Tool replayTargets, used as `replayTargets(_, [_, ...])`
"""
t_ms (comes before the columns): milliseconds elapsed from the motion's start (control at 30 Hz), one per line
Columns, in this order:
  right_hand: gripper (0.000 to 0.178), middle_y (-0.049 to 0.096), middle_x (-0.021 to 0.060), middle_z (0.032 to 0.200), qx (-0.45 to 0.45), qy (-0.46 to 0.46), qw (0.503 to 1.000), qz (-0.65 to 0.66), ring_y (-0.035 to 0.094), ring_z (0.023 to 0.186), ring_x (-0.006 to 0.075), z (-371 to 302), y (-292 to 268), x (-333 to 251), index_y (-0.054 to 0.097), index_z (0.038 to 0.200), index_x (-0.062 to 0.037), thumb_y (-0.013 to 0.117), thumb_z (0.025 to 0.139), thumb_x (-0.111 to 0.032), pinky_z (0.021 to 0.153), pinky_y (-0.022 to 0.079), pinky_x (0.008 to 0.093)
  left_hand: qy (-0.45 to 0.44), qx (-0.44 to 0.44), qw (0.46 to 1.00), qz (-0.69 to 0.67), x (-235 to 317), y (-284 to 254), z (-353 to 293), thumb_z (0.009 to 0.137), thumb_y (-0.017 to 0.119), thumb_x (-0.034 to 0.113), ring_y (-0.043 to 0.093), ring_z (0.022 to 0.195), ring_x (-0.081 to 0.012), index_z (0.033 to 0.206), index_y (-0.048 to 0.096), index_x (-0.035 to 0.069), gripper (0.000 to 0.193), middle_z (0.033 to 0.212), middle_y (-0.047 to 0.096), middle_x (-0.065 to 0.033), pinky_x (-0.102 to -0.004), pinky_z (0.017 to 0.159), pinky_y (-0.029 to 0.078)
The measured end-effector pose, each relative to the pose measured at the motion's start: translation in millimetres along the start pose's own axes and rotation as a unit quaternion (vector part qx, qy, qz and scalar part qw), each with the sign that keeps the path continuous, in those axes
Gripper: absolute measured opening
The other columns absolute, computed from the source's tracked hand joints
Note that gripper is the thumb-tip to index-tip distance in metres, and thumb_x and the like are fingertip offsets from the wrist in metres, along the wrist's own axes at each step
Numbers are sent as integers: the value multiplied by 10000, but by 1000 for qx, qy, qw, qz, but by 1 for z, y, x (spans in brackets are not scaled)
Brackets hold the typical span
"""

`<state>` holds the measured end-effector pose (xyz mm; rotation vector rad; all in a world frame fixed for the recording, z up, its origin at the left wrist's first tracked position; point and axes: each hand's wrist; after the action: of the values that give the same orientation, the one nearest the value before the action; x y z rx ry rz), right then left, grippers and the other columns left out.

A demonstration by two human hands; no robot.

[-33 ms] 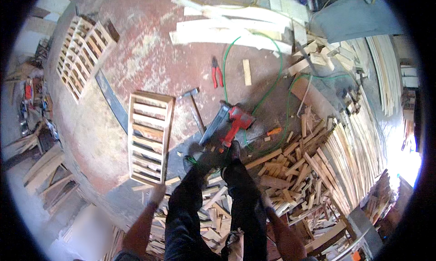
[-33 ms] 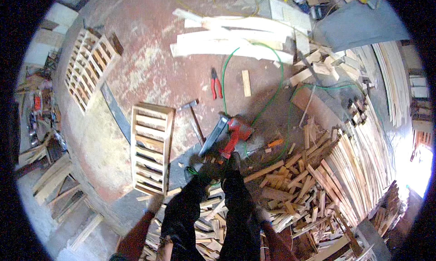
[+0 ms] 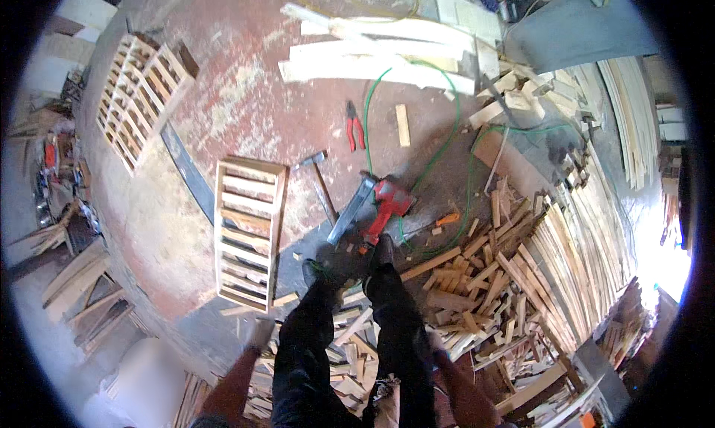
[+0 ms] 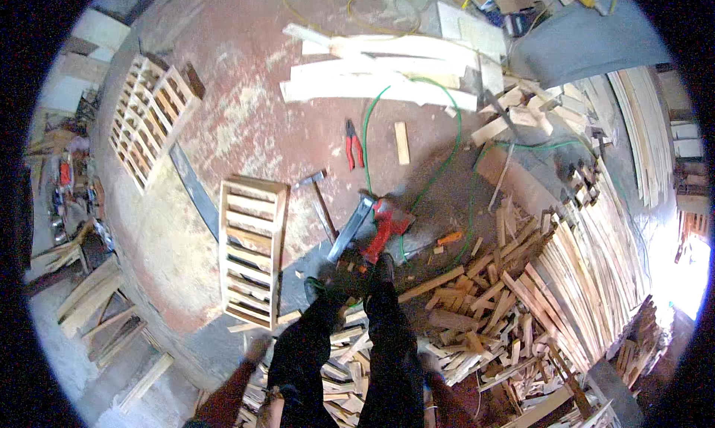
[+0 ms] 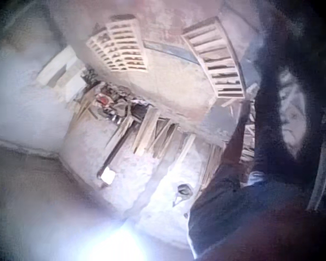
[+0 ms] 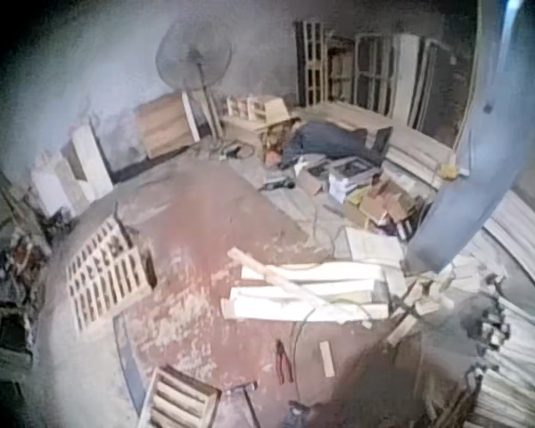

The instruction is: The person assembles a wooden frame structure on the floor using a pneumatic nail gun. They position wooden slats between two side rails and secure them with nails, occasionally using a hammer to adjust the pieces. The person works on multiple frames, picking up new pieces and nailing them into place.

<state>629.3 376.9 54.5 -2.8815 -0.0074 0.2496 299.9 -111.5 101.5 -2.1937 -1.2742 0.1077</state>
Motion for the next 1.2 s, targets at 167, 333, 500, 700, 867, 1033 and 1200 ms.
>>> replayTargets(167, [354,717,239,1087,-8,82,988,131,696,961,436,-79,-6,-68,682,1158,-49,572,968,-328,799,540,530,-239,-95,905,-339,65,-71,-105,961,519,140,653,1024,-356,1027,635,31,172,1038,668,-191,-500,893,512])
replayTargets(333, [361,719,238,1083,10,81,976,200,697,960,430,-94,-23,-136,683,1157,-45,573,968,-332,802,539,523,-129,60,930,-340,106,-251,76,962,534,157,661,1011,-340,1046,641,31,186,1038,677,-181,-482,877,518])
replayTargets(500, [368,721,238,1080,32,66,972,225,698,960,425,-81,-55,-224,685,1155,-40,575,969,-337,805,539,517,-23,205,910,-360,176,-479,277,963,549,174,668,998,-323,1065,647,32,201,1038,686,-171,-463,861,525])
replayTargets(700, [376,723,237,1076,66,51,968,238,700,959,419,-58,-105,-375,686,1154,-35,577,969,-343,809,538,509,-20,235,882,-408,196,-649,411,965,566,195,676,983,-303,1088,654,32,222,1038,697,-159,-440,842,533])
replayTargets(867, [383,725,236,1072,93,75,963,240,701,959,414,-34,-132,-529,688,1153,-30,578,969,-348,812,537,503,-27,179,879,-440,162,-714,491,966,581,212,684,970,-286,1107,661,32,242,1038,705,-149,-421,826,539])
replayTargets(1033, [390,727,235,1069,99,118,956,249,702,958,409,-52,-138,-627,689,1151,-25,580,970,-353,815,536,496,-24,82,880,-468,104,-657,410,967,596,229,691,957,-270,1126,667,33,262,1038,714,-138,-402,810,546])
replayTargets(1200, [397,729,234,1065,93,133,948,274,703,958,404,-79,-148,-690,691,1150,-21,581,970,-358,818,535,490,-123,-37,866,-483,18,-612,203,969,611,247,698,944,-253,1144,673,33,284,1038,723,-128,-383,794,552])
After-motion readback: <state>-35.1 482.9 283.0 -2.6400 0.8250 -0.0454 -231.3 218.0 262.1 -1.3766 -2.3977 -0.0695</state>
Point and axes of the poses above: each hand's wrist, its own z-axis towards the middle knuckle, its own y-axis out of the palm, x = y × z
